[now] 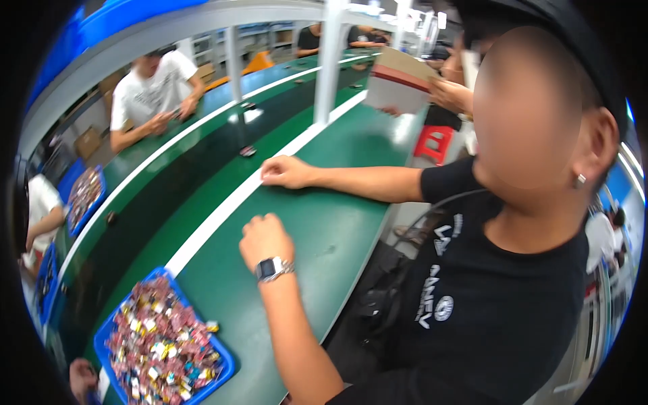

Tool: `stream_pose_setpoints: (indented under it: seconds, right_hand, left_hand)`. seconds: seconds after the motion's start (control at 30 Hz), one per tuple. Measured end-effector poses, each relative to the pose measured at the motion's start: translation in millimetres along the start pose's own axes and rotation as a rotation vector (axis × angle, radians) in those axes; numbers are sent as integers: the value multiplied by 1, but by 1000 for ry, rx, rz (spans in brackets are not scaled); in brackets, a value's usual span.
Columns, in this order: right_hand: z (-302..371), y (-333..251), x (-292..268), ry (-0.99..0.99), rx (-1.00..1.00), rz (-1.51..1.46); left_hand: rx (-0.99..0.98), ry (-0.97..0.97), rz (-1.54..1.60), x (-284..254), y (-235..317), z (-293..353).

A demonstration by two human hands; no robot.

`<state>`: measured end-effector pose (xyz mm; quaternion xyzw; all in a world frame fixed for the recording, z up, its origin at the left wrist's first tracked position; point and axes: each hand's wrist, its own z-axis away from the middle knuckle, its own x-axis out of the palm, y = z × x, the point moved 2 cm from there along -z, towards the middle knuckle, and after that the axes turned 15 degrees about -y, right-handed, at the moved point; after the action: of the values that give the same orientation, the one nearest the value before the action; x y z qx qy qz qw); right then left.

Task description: The person is assembling electronic components, specifically connecting a battery and some wires to a small circuit board and housing.

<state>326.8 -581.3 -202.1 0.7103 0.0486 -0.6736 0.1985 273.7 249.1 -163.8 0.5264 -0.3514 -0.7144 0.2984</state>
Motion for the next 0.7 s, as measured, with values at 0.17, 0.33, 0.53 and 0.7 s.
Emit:
stream_pose_setpoints:
  seconds: [0.17, 0.33, 0.53, 0.7]
  right_hand:
    - [-24, -175, 29, 36, -481, -237]
    - [-3, -277, 55, -6, -723, -411]
    - [77, -157, 70, -23, -1, -264]
    - [172, -120, 80, -36, 344, -225]
  left_hand:
    - [-254, -103, 151, 94, 190, -40]
    - [-21, 260, -497, 90, 220, -4]
    - [390, 43, -1025, 165, 205, 211]
    - [430, -54, -917, 269, 252, 219]
